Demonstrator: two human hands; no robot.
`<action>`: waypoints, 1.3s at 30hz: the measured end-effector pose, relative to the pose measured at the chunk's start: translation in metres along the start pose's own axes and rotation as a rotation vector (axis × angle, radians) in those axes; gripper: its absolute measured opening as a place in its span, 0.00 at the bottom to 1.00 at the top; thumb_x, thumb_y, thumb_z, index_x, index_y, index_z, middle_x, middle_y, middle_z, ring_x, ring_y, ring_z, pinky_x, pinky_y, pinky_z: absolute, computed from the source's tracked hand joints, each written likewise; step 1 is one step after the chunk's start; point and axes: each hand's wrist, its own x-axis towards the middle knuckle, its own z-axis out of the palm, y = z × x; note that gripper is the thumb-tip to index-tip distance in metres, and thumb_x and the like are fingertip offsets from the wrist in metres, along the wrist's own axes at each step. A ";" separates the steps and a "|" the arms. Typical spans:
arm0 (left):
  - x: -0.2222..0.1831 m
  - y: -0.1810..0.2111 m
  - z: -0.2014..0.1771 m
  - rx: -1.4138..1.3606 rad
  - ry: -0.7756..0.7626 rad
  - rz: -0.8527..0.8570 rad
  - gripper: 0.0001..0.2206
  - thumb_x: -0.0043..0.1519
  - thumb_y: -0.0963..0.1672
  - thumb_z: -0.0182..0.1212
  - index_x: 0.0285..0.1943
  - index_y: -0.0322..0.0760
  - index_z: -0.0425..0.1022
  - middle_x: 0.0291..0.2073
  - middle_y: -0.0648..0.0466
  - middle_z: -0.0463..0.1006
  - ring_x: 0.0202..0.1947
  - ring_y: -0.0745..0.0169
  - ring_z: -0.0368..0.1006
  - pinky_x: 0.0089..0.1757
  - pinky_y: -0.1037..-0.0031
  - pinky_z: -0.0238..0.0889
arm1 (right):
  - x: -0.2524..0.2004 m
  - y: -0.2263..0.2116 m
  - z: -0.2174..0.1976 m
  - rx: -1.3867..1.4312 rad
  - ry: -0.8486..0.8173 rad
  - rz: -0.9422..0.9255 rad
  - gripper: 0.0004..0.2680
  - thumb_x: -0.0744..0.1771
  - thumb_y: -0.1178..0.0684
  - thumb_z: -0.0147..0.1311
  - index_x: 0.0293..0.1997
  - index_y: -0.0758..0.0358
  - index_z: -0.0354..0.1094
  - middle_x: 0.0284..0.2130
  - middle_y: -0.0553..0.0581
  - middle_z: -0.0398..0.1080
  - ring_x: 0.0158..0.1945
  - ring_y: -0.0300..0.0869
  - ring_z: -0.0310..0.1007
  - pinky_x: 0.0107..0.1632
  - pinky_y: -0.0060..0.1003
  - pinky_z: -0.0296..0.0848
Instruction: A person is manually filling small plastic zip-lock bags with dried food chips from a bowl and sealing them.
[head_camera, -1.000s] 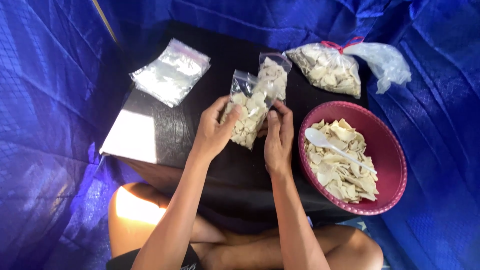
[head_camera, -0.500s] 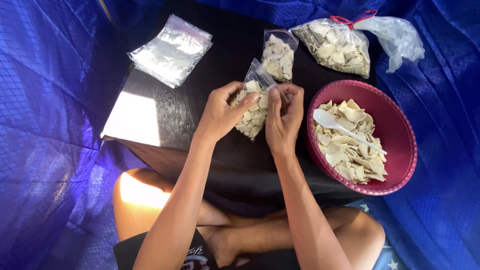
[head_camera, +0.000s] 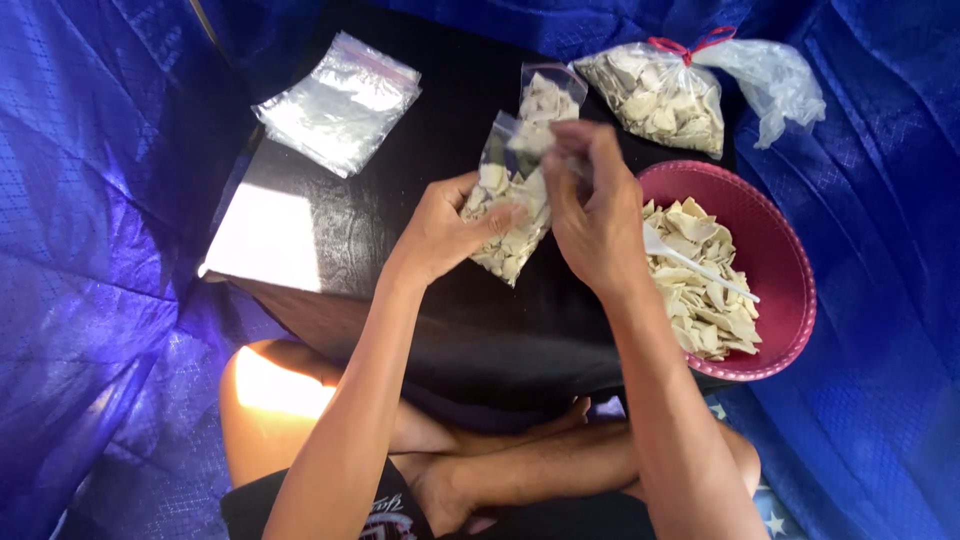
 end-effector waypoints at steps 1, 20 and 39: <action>0.002 0.000 -0.001 0.002 0.001 0.009 0.14 0.54 0.51 0.74 0.40 0.42 0.81 0.25 0.53 0.80 0.33 0.67 0.73 0.36 0.70 0.70 | 0.004 0.003 -0.007 -0.001 0.003 -0.009 0.06 0.72 0.59 0.53 0.53 0.63 0.66 0.38 0.68 0.73 0.38 0.56 0.75 0.36 0.47 0.71; 0.003 -0.011 -0.003 0.054 -0.050 -0.082 0.17 0.51 0.48 0.77 0.45 0.39 0.82 0.27 0.51 0.82 0.33 0.68 0.75 0.38 0.71 0.72 | 0.035 -0.003 -0.050 -0.232 -0.506 0.555 0.06 0.63 0.53 0.56 0.35 0.57 0.79 0.25 0.59 0.77 0.32 0.48 0.74 0.41 0.44 0.72; 0.006 -0.013 -0.003 0.013 0.024 -0.155 0.13 0.52 0.47 0.76 0.43 0.41 0.83 0.25 0.56 0.79 0.29 0.72 0.71 0.31 0.77 0.68 | -0.006 0.044 -0.148 -0.845 -0.507 0.643 0.09 0.65 0.47 0.52 0.41 0.46 0.81 0.36 0.60 0.80 0.45 0.62 0.79 0.50 0.56 0.76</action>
